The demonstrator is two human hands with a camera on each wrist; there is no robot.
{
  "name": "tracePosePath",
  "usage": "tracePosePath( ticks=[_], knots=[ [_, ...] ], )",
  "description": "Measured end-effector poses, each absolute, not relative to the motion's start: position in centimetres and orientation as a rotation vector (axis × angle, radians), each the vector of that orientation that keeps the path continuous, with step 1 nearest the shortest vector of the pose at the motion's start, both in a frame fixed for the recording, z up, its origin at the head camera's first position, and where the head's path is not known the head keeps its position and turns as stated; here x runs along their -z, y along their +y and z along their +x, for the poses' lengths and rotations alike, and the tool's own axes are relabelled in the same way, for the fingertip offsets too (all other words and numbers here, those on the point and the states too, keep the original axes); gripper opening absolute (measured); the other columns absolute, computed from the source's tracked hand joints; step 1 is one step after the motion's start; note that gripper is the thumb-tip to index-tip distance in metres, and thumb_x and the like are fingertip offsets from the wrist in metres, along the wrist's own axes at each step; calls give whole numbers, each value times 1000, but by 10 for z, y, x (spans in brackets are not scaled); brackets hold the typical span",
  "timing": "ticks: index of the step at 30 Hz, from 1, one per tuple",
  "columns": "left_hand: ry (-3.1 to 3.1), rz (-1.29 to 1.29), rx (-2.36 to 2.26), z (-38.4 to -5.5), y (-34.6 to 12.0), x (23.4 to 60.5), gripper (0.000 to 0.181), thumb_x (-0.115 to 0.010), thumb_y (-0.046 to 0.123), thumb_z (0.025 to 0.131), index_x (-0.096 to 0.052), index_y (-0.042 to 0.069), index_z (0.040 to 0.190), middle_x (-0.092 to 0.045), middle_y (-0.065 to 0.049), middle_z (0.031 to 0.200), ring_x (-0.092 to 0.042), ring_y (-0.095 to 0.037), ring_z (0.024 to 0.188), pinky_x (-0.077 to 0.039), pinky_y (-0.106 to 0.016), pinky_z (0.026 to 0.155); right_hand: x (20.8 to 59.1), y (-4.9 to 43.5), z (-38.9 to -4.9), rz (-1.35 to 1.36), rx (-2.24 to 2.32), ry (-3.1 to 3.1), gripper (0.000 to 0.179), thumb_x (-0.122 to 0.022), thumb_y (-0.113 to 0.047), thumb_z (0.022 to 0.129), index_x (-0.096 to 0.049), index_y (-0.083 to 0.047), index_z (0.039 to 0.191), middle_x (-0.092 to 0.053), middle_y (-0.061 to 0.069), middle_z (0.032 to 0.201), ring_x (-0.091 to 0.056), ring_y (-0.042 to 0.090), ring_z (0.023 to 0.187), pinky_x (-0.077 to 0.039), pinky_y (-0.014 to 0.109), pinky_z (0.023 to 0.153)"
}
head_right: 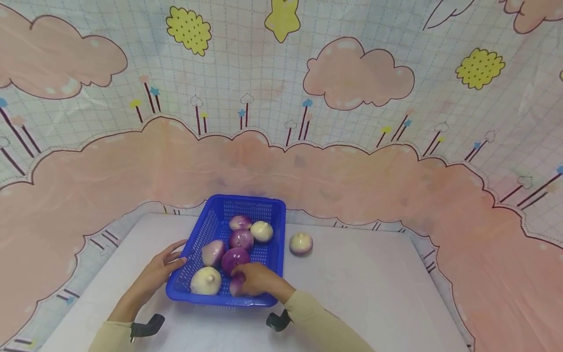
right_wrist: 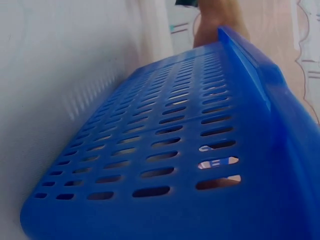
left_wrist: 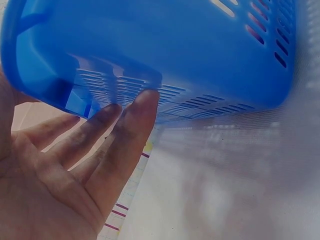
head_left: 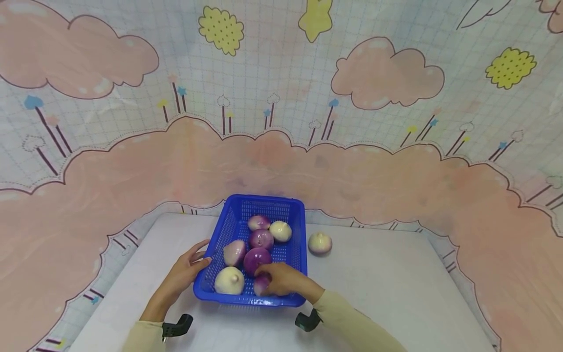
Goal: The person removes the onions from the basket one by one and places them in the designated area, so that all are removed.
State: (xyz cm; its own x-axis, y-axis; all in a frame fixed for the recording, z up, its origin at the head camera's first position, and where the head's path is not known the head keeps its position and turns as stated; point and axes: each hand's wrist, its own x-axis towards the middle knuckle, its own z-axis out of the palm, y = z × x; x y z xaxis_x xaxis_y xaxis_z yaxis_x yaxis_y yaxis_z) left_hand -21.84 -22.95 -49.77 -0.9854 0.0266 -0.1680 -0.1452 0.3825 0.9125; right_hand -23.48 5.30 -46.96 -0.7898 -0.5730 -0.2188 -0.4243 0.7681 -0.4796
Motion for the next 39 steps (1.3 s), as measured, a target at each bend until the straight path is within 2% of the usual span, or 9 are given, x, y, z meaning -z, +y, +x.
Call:
tracePosePath(
  ticks=[6, 13, 22, 32, 39],
  knots=[
    [2485, -114, -1660, -217, -229, 498, 64, -56, 28, 100, -26, 17, 156, -39, -29, 151, -51, -48, 129, -53, -55, 96, 471, 53, -235, -733, 626, 2603, 40, -79, -27, 79, -67, -23, 118, -68, -3, 110, -61, 15, 105, -52, 33, 94],
    [2486, -102, -1669, -216, -229, 499, 63, -56, 26, 100, -27, 15, 155, -40, -29, 150, -52, -48, 128, -54, -53, 95, 469, 56, -233, -725, 739, 2628, 46, -82, -27, 74, -66, -24, 117, -69, 0, 109, -62, 14, 99, -53, 30, 86],
    [2483, -99, -1699, -217, -228, 501, 64, -56, 29, 100, -27, 16, 155, -41, -28, 151, -53, -46, 128, -53, -53, 96, 457, 69, -229, -702, 978, 2615, 54, -83, -30, 72, -65, -24, 122, -69, 3, 113, -61, 15, 98, -53, 31, 86],
    [2440, -99, -1797, -219, -232, 508, 65, -57, 36, 99, -28, 21, 155, -38, -24, 154, -47, -46, 134, -49, -55, 101, 444, 84, -222, -698, 1099, 2608, 53, -81, -32, 77, -62, -25, 127, -66, 7, 124, -62, 23, 110, -54, 41, 93],
    [2433, -80, -1839, -219, -230, 511, 64, -57, 35, 99, -29, 22, 154, -38, -25, 154, -47, -47, 134, -50, -56, 101, 438, 94, -218, -709, 1150, 2635, 56, -79, -33, 78, -61, -20, 129, -65, 9, 126, -62, 25, 109, -54, 46, 93]
  ],
)
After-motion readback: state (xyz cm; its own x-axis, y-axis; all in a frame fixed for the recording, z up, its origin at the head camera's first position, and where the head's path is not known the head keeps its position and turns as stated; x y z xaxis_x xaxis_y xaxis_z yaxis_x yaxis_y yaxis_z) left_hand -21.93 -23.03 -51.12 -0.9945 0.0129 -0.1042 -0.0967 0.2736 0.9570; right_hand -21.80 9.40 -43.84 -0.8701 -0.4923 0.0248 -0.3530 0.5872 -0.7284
